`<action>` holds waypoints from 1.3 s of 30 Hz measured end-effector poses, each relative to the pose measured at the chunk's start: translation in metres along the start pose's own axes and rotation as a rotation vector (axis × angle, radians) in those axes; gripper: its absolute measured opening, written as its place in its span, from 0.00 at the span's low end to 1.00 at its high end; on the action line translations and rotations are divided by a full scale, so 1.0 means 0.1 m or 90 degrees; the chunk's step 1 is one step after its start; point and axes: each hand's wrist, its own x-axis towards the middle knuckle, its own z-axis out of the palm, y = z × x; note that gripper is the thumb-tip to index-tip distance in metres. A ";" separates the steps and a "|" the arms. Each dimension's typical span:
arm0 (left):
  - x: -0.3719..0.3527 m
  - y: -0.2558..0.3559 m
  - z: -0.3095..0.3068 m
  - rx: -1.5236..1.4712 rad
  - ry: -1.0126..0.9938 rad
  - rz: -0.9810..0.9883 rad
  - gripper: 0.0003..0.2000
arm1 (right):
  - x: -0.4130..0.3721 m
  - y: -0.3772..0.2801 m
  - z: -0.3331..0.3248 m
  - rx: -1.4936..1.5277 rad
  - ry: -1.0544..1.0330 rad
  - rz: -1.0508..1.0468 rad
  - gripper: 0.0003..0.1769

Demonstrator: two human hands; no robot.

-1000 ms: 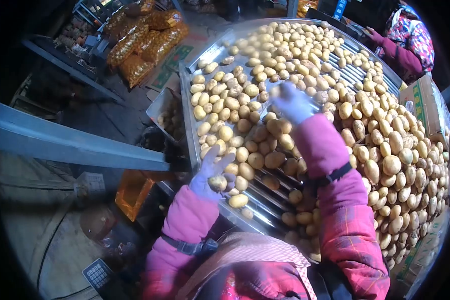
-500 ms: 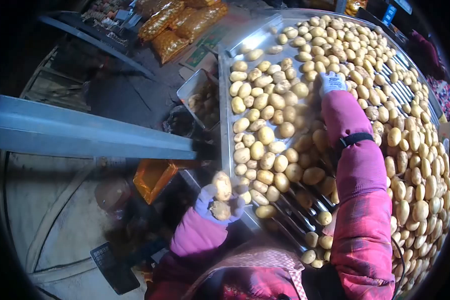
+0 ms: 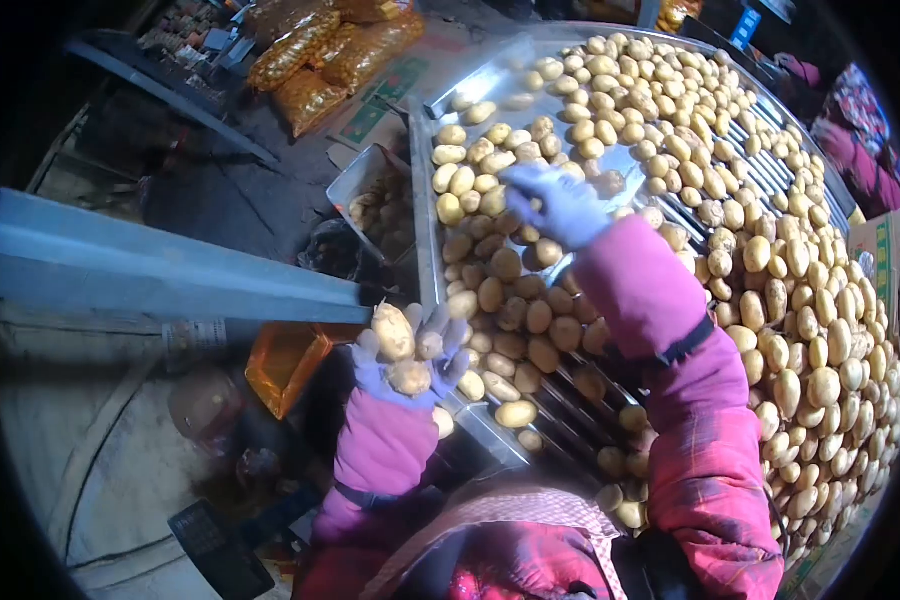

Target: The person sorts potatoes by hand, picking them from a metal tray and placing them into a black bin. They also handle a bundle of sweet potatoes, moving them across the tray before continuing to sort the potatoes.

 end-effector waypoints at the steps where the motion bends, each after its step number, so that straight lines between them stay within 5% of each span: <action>1: -0.08 -0.02 -0.01 0.029 0.029 0.005 0.28 | 0.09 0.22 0.01 -0.205 0.013 0.013 0.15; 4: -0.21 -0.04 0.05 0.063 0.018 0.009 0.29 | 0.24 0.60 0.22 -0.406 -0.279 0.184 0.28; 8: -0.46 0.04 -0.10 0.071 0.015 -0.001 0.28 | 0.47 0.31 0.04 -0.403 -0.350 0.294 0.26; 12: -0.50 0.03 -0.05 0.065 -0.018 -0.014 0.27 | 0.30 0.83 0.28 -0.322 -0.262 0.393 0.25; 15: -0.53 0.04 -0.12 0.111 -0.057 0.004 0.28 | 0.05 0.57 0.19 -0.308 -0.110 0.408 0.29; 16: -0.57 0.08 -0.04 0.110 -0.003 -0.028 0.28 | 0.03 0.02 0.01 -0.264 -0.091 0.440 0.32; 18: -0.49 0.07 0.02 0.111 -0.084 -0.024 0.28 | -0.04 0.09 0.08 0.052 -0.073 0.406 0.36; 19: -0.50 0.01 0.10 0.089 0.020 -0.022 0.28 | -0.09 -0.28 0.08 0.174 -0.050 0.369 0.39; 20: -0.49 0.00 0.18 0.078 0.125 -0.018 0.29 | -0.19 -0.62 0.13 0.112 0.014 0.297 0.35; 22: -0.42 0.03 0.11 0.041 0.045 -0.053 0.30 | -0.31 -1.30 0.17 0.263 -0.086 0.339 0.30; 24: -0.43 0.04 0.07 0.003 0.002 -0.021 0.29 | -0.52 -1.79 0.20 0.161 -0.169 0.259 0.29; 25: -0.37 -0.13 0.16 0.202 0.223 0.218 0.29 | -0.68 -1.86 0.23 0.286 -0.144 0.185 0.27; 26: -0.30 -0.10 0.25 0.159 0.336 0.213 0.31 | -0.81 -1.84 0.27 0.410 -0.119 0.108 0.26; 27: -0.39 -0.03 0.16 0.063 0.120 0.048 0.31 | -0.84 -1.58 0.22 0.386 -0.113 -0.014 0.24; 28: -0.49 0.03 0.06 -0.031 -0.101 -0.110 0.32 | -0.85 -1.41 -0.05 0.321 -0.116 0.041 0.25; 29: -0.57 -0.05 0.07 -0.029 -0.056 -0.061 0.32 | -0.87 -1.16 -0.28 0.164 -0.029 0.039 0.22; 30: -0.66 -0.10 -0.11 0.019 0.190 0.128 0.33 | -0.89 -0.93 -0.56 0.038 -0.060 0.212 0.20; 32: -0.73 -0.17 0.00 -0.067 0.053 -0.047 0.33 | -1.19 -0.16 -0.86 -0.334 0.015 0.314 0.18; 34: -0.70 -0.32 0.27 -0.032 0.039 -0.139 0.31 | -1.18 0.16 -1.18 -0.315 -0.079 0.635 0.31; 35: -0.69 -0.34 0.26 0.017 0.058 -0.151 0.31 | -1.46 0.90 -1.04 -0.371 -0.056 0.536 0.31; 36: -0.70 -0.34 0.22 0.067 0.084 -0.163 0.31 | -1.26 0.60 -1.15 -0.264 -0.093 0.663 0.30; 39: -0.73 -0.34 0.16 0.025 0.117 -0.127 0.36 | -1.20 1.03 -0.84 -0.368 -0.118 0.474 0.24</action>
